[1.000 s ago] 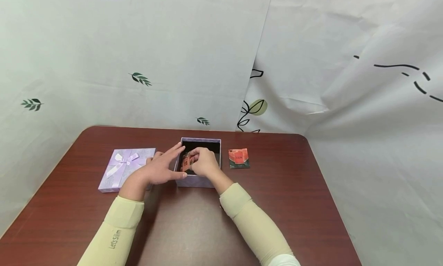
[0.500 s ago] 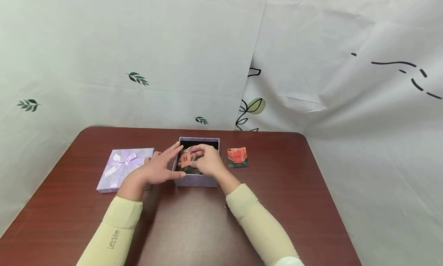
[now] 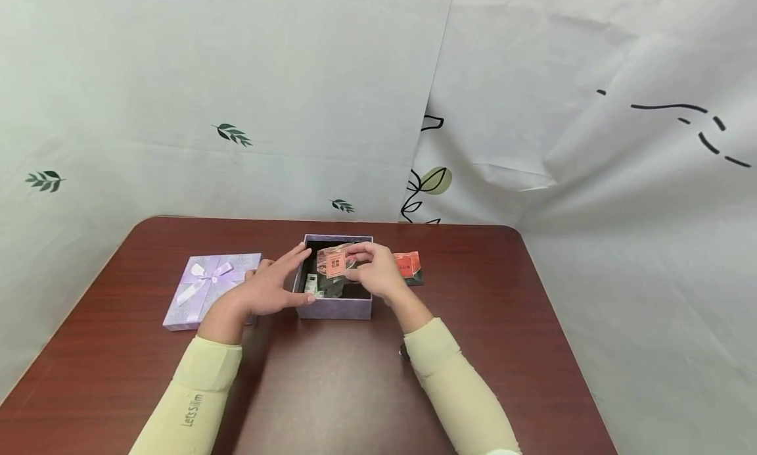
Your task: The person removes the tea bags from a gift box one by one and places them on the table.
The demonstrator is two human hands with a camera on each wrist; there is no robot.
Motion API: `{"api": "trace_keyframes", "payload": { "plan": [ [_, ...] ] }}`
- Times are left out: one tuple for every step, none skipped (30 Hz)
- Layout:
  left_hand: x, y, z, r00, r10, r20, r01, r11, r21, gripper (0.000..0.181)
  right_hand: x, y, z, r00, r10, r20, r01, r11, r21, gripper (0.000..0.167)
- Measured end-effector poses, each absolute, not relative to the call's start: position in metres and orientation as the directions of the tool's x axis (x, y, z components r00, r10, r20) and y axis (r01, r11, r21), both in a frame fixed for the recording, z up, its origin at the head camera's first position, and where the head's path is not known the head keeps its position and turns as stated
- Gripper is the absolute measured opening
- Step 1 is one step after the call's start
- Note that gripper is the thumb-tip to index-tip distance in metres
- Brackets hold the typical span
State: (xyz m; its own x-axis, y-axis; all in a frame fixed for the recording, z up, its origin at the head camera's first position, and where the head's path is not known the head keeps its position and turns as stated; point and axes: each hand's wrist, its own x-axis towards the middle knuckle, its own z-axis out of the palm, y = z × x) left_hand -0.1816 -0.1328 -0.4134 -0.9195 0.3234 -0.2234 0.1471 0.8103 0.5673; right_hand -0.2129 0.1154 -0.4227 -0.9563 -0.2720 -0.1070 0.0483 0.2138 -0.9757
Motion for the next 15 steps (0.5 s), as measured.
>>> {"api": "trace_keyframes", "payload": {
  "plan": [
    [-0.182,-0.133,-0.414,-0.92,0.324,-0.222,0.149,0.809,0.568,0.096,-0.213,0.119,-0.423,-0.958,-0.263,-0.11,0.056,0.205,-0.977,0.041],
    [-0.182,-0.133,-0.413,-0.92,0.325,-0.221,0.148,0.808,0.57,0.096,-0.214,0.122,-0.422,-0.96,-0.255,-0.114,0.063,0.197,-0.978,0.041],
    [-0.181,-0.133,-0.413,-0.919,0.325,-0.221,0.148,0.807,0.572,0.096,-0.214,0.125,-0.422,-0.962,-0.247,-0.115,0.069,0.19,-0.979,0.042],
    [-0.181,-0.133,-0.413,-0.919,0.326,-0.22,0.148,0.805,0.574,0.096,-0.215,0.128,-0.421,-0.964,-0.24,-0.116,0.072,0.186,-0.98,0.042],
    [-0.181,-0.133,-0.413,-0.919,0.328,-0.217,0.15,0.804,0.575,0.096,-0.215,0.131,-0.421,-0.965,-0.233,-0.119,0.077,0.183,-0.98,0.043],
    [-0.18,-0.133,-0.412,-0.92,0.329,-0.215,0.152,0.803,0.577,0.096,-0.216,0.133,-0.421,-0.966,-0.23,-0.119,0.078,0.179,-0.981,0.043],
    [-0.18,-0.133,-0.412,-0.92,0.33,-0.212,0.154,0.802,0.577,0.096,-0.216,0.136,-0.421,-0.967,-0.224,-0.119,0.08,0.175,-0.981,0.043],
    [-0.18,-0.133,-0.412,-0.92,0.33,-0.212,0.155,0.802,0.578,0.096,-0.217,0.138,-0.421,-0.968,-0.22,-0.119,0.081,0.174,-0.981,0.043],
    [-0.18,-0.133,-0.412,-0.92,0.331,-0.211,0.156,0.801,0.578,0.096,-0.217,0.141,-0.421,-0.969,-0.216,-0.118,0.081,0.172,-0.982,0.044],
    [-0.18,-0.133,-0.412,-0.919,0.333,-0.21,0.158,0.8,0.578,0.096,-0.218,0.143,-0.422,-0.97,-0.212,-0.119,0.083,0.17,-0.982,0.044],
    [-0.18,-0.133,-0.413,-0.919,0.333,-0.209,0.159,0.8,0.578,0.096,-0.218,0.145,-0.423,-0.971,-0.206,-0.119,0.084,0.17,-0.982,0.044],
    [-0.18,-0.133,-0.413,-0.92,0.333,-0.209,0.158,0.8,0.578,0.096,-0.218,0.148,-0.423,-0.972,-0.201,-0.119,0.085,0.172,-0.982,0.044],
    [-0.18,-0.133,-0.413,-0.92,0.332,-0.21,0.158,0.802,0.577,0.096,-0.219,0.15,-0.424,-0.973,-0.195,-0.121,0.087,0.171,-0.981,0.044],
    [-0.18,-0.133,-0.413,-0.92,0.331,-0.209,0.158,0.802,0.576,0.096,-0.219,0.152,-0.425,-0.974,-0.191,-0.12,0.088,0.17,-0.982,0.045],
    [-0.18,-0.133,-0.413,-0.921,0.33,-0.209,0.158,0.803,0.575,0.097,-0.219,0.155,-0.425,-0.975,-0.186,-0.122,0.091,0.169,-0.981,0.045]
  ]
}}
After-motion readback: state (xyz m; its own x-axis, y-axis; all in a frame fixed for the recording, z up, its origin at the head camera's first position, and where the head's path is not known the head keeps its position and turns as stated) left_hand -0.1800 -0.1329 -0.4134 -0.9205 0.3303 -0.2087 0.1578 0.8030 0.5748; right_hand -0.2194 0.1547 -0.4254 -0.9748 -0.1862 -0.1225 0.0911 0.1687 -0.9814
